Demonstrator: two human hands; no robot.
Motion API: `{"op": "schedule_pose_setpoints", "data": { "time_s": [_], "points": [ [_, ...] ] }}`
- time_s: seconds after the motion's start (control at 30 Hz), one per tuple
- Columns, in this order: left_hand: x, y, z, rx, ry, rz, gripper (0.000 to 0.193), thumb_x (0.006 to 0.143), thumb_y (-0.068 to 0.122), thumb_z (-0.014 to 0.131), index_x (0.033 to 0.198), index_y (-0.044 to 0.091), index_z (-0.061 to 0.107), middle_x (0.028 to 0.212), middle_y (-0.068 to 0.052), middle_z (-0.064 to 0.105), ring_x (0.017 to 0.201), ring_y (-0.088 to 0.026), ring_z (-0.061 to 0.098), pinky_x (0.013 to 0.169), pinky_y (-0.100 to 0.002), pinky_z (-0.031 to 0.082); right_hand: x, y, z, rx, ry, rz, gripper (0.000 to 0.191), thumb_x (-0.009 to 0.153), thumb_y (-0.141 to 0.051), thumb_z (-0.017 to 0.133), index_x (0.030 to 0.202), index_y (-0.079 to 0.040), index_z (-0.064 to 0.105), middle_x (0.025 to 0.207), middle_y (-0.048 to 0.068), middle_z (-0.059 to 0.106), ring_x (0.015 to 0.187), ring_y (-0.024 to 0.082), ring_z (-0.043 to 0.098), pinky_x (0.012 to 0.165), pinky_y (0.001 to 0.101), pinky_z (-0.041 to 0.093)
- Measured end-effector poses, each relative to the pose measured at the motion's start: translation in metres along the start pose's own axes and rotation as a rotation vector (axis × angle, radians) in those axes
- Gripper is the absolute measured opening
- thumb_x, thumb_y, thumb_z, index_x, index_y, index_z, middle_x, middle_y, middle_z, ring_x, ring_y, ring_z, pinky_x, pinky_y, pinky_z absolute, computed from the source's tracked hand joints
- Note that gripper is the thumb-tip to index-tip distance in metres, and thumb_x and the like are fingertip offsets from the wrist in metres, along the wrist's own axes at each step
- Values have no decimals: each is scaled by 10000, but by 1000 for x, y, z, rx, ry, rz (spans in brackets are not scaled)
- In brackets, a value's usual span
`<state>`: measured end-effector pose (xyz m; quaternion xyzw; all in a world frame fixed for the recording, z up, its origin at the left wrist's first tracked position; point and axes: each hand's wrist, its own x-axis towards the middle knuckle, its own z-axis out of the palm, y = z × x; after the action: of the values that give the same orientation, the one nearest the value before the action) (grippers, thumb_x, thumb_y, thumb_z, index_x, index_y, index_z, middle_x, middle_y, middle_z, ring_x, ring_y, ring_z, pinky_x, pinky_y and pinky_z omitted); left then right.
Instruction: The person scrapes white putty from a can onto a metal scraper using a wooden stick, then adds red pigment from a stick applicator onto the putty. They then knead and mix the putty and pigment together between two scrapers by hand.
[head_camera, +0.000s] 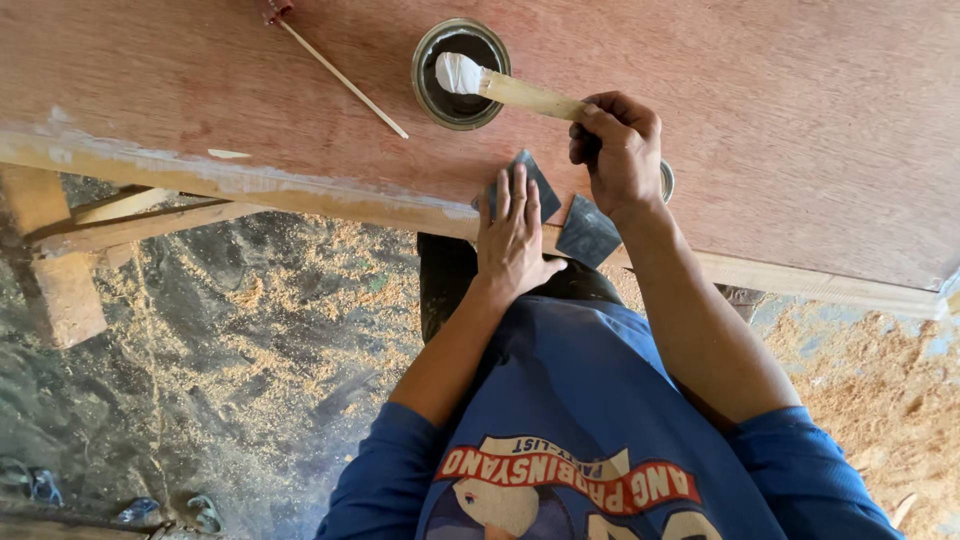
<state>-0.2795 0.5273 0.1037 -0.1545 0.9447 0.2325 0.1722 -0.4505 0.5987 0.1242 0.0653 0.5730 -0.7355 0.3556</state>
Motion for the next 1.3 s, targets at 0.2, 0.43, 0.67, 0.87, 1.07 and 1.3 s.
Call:
{"op": "schedule_pose_setpoints", "data": {
  "time_s": [0.2, 0.43, 0.67, 0.87, 1.07, 1.3],
  "points": [
    [-30, -13, 43, 261, 346, 221, 650, 922, 325, 660, 1454, -25, 529, 1619, -244, 380, 1501, -387, 366, 1221, -596, 304, -1, -3, 3, 3, -11, -18, 81, 977, -26, 641, 936, 37, 671, 761, 98, 646, 608, 157, 600, 547, 289, 495],
    [-45, -16, 63, 1, 368, 188, 403, 863, 143, 592, 1214, -47, 638, 1345, -258, 609, 1182, -410, 596, 933, -530, 526, -1, -1, 3, 10, 0, 0, 76, 968, -33, 642, 924, 25, 665, 751, 92, 645, 596, 153, 594, 536, 290, 494],
    [-61, -76, 40, -433, 434, -349, 290, 805, 82, 608, 1086, 16, 642, 965, -198, 709, 858, -407, 722, 806, -479, 595, -3, -7, 8, -43, 7, -64, 82, 938, -35, 712, 904, 27, 670, 725, 68, 629, 591, 138, 577, 536, 284, 473],
    [-67, -123, -23, -1988, 459, -767, 293, 819, 66, 584, 1102, 18, 642, 967, -133, 727, 830, -306, 737, 693, -443, 631, -7, -13, 18, -60, 31, -88, 123, 946, -52, 748, 881, 5, 660, 703, 58, 619, 559, 135, 564, 517, 282, 451],
    [-43, -136, -88, -2062, 580, -458, 306, 886, 12, 589, 1187, -35, 617, 1003, -134, 706, 855, -267, 719, 685, -389, 626, -20, -34, 34, 5, 40, -128, 160, 995, -104, 718, 882, -8, 656, 718, 55, 618, 566, 139, 567, 526, 285, 460],
    [-32, -134, -167, -1992, 247, -20, 436, 799, -21, 550, 1232, -30, 599, 1010, -151, 722, 759, -269, 732, 579, -420, 636, -57, -73, 60, 121, 31, -230, 137, 1028, -92, 680, 906, -47, 639, 792, 42, 623, 606, 150, 579, 570, 295, 490]
  ]
}}
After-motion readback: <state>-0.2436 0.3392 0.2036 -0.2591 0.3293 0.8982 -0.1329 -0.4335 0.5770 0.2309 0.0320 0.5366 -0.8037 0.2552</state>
